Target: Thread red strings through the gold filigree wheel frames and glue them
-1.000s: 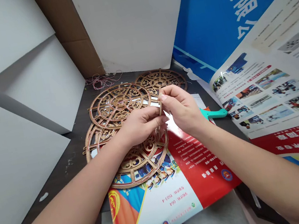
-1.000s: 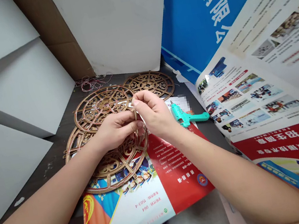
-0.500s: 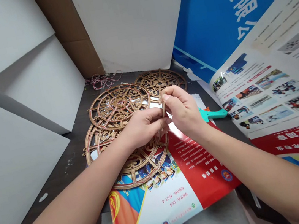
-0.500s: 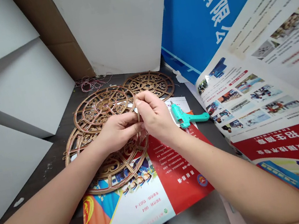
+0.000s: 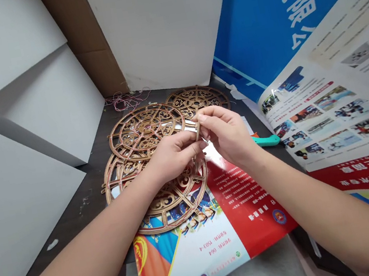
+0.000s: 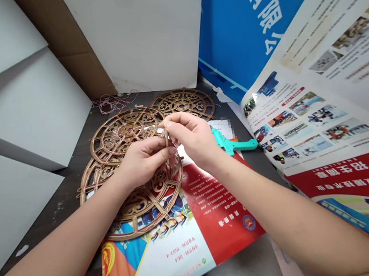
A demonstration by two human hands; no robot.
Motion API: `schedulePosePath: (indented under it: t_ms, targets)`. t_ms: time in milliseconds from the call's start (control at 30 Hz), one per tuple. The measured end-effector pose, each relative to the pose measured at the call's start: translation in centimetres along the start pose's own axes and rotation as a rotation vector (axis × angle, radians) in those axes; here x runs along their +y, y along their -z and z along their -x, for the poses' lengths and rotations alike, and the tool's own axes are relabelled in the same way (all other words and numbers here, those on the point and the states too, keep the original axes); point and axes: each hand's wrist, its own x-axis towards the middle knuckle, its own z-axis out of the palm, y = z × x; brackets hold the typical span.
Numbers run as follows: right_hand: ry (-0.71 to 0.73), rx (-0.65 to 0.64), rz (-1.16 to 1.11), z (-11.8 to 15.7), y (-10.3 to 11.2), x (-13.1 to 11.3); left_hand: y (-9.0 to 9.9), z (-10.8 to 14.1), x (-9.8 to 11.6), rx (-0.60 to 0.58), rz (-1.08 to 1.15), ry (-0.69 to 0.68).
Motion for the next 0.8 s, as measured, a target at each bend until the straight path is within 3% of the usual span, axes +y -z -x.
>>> schedulePosePath:
  t_ms: [233, 533, 800]
  targets:
    - [-0.008, -0.037, -0.103, -0.04, 0.15, -0.62, 0.01, 0.05, 0.16, 0.026, -0.005, -0.043]
    - [-0.061, -0.025, -0.16, -0.02, -0.07, -0.53, 0.02, 0.04, 0.54, 0.001, 0.004, -0.018]
    - [-0.091, 0.009, -0.222, 0.16, -0.54, -0.94, 0.07, 0.17, 0.42, 0.009, -0.081, -0.078]
